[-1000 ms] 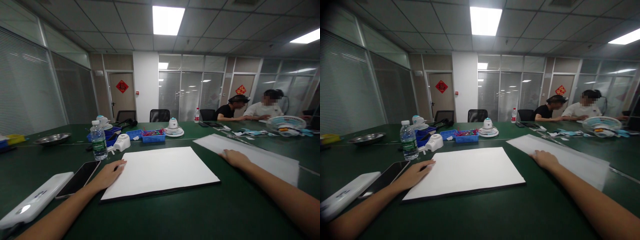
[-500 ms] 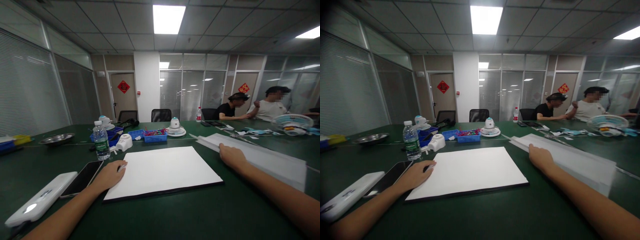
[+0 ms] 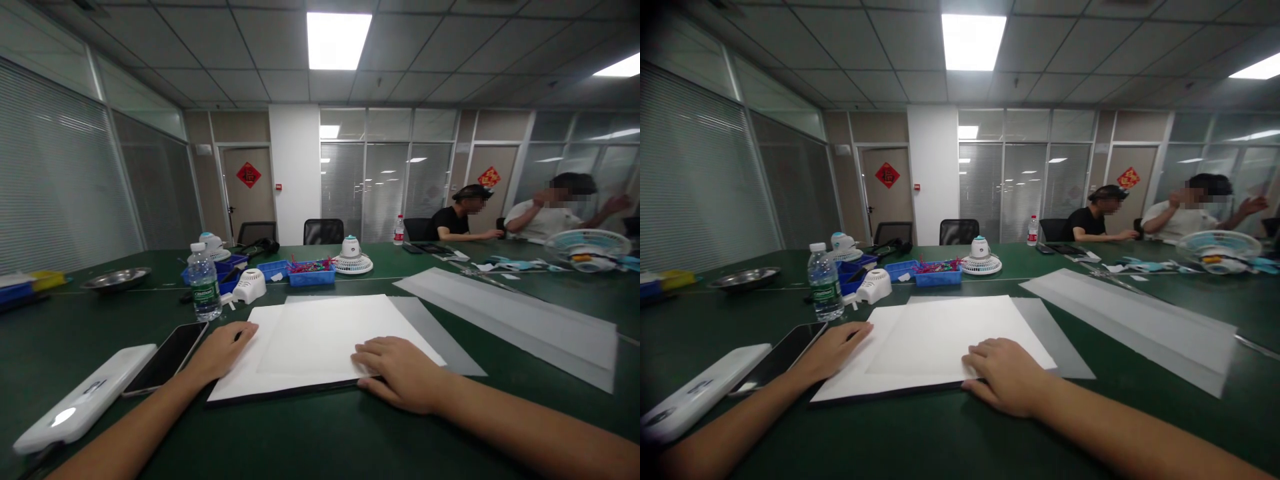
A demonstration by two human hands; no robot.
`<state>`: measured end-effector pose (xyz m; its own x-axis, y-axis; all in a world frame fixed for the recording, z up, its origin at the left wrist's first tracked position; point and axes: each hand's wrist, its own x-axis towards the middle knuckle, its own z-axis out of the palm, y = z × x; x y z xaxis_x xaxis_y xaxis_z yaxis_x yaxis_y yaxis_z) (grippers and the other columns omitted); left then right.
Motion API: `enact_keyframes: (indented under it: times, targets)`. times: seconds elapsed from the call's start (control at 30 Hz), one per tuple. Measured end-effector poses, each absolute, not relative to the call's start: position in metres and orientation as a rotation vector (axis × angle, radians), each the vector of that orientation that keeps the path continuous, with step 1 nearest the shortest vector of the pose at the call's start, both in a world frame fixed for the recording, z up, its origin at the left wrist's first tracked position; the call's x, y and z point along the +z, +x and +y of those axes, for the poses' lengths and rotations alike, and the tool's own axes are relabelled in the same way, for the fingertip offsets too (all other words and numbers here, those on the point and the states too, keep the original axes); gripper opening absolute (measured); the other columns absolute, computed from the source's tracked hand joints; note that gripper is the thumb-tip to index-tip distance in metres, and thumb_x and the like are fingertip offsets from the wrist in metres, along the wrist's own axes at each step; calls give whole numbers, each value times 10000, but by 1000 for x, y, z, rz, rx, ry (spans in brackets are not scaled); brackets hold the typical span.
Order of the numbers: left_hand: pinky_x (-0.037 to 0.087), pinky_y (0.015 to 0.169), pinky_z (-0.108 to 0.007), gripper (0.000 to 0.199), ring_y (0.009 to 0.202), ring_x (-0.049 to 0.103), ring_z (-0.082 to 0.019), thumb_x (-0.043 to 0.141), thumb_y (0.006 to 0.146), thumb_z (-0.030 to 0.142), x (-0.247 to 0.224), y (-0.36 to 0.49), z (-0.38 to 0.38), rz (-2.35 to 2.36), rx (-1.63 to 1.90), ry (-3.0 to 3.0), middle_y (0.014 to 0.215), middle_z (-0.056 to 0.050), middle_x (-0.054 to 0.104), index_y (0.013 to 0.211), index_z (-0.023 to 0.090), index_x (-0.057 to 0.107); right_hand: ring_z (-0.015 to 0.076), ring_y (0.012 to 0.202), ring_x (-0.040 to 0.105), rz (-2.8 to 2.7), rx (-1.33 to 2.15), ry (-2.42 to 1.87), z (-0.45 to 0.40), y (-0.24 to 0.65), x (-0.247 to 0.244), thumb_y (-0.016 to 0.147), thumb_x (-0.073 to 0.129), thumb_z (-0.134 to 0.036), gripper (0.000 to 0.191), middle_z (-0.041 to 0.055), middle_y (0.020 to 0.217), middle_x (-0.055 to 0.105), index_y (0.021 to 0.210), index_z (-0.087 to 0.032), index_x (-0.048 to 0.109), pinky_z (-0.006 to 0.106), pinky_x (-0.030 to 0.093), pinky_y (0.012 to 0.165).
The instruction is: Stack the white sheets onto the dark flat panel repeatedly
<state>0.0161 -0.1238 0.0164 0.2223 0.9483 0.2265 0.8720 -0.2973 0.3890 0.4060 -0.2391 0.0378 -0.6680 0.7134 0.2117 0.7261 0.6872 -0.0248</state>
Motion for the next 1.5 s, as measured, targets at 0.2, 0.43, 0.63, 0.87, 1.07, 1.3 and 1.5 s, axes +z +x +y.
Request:
enact_keyframes:
  times: [0.2,0.43,0.63,0.87,1.07,1.3,1.5]
  targets:
    - [365,1140,-410,656,1304,537,-306,518,822,582,10,18,-120,1777,610,2369,1411,-116,594,1299,148,636,300,1392,409,-2756,243,-1038,-248,408,45,959,431,-587,616,116,1539,416,1483,-263,433,503,322,1132]
    - [360,1153,-431,573,1346,508,-294,485,825,432,10,18,-118,1802,546,2356,1472,-97,539,1315,173,632,267,1441,330,-2671,325,-988,-221,439,44,984,419,-525,603,67,1617,270,1537,-307,314,481,309,1152]
    - [333,1173,-413,568,1378,474,-264,443,786,257,14,15,-119,1787,553,2342,1503,-66,501,1314,187,639,279,1456,291,-2155,-363,-1982,-157,544,20,948,425,-542,663,101,1608,283,1530,-239,330,465,229,1184]
    - [339,1165,-427,531,1369,484,-273,397,879,395,7,8,-114,1739,562,2383,1495,-68,511,1303,201,653,392,1154,598,-1820,-261,-2501,-149,658,6,958,296,-591,691,273,1294,596,1373,-96,541,554,455,916]
    - [345,1158,-420,585,1346,506,-286,422,885,533,3,10,-112,1758,537,2431,1481,-79,531,1322,210,639,312,1102,632,-1966,-342,-2443,-139,648,1,962,383,-288,429,215,1210,659,1298,-151,614,441,458,902]
    - [338,1158,-426,582,1348,502,-287,425,888,534,2,9,-111,1761,529,2431,1474,-91,538,1319,206,638,285,1008,662,-1960,-520,-2322,-149,605,12,895,417,-123,423,194,1124,693,1242,-161,655,387,477,821]
    - [334,1161,-434,671,1391,449,-300,356,914,617,-2,6,-110,1726,544,2381,1535,-106,459,1394,200,569,235,1077,619,-2149,-604,-1991,-167,540,26,950,377,-170,411,116,1190,685,1253,-209,652,347,463,907]
